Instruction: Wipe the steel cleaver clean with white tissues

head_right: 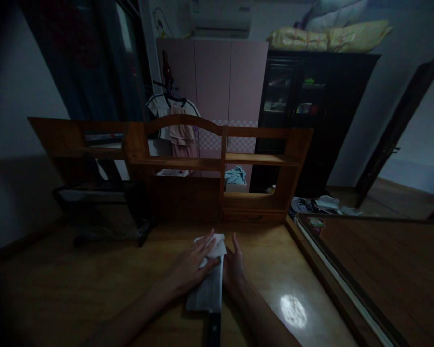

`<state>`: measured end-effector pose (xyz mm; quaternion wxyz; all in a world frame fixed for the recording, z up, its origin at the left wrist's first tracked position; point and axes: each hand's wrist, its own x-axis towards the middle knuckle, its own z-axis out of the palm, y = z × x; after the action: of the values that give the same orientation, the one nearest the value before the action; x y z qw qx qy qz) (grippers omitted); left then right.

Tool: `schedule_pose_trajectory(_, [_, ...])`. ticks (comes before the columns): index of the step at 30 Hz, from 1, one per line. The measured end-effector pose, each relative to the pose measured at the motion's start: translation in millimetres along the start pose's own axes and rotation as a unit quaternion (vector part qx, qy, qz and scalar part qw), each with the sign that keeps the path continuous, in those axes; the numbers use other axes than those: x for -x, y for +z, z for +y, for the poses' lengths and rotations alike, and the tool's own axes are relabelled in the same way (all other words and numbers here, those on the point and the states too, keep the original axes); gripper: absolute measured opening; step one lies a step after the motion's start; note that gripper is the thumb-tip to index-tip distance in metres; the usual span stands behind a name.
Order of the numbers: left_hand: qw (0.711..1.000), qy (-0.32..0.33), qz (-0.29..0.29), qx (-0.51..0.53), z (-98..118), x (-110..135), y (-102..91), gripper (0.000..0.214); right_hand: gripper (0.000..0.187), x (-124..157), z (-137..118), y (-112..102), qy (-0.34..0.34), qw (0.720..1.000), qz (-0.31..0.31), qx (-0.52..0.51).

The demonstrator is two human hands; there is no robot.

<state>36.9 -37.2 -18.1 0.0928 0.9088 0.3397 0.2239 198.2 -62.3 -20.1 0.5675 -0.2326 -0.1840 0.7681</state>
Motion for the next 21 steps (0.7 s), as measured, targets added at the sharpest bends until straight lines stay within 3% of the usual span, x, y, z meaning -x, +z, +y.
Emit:
schedule_pose_trajectory(4, [1.0,0.007,-0.001,-0.001,1.3,-1.0,2.0,0.065,0.051,-1.6,-1.6,-0.4,-0.003,1.0,0.026,-0.003])
schedule_pose_trajectory(11, [0.993,0.077,-0.082,0.044,7.2,-1.9,-9.0,0.06,0.049,-12.9,-1.4,-12.1,0.022,0.999,0.027,0.007])
schedule_pose_trajectory(21, [0.998,-0.017,-0.022,0.058,-10.5,-4.5,10.1,0.051,0.053,-4.8,-1.9,0.8,0.023,0.999,-0.013,-0.027])
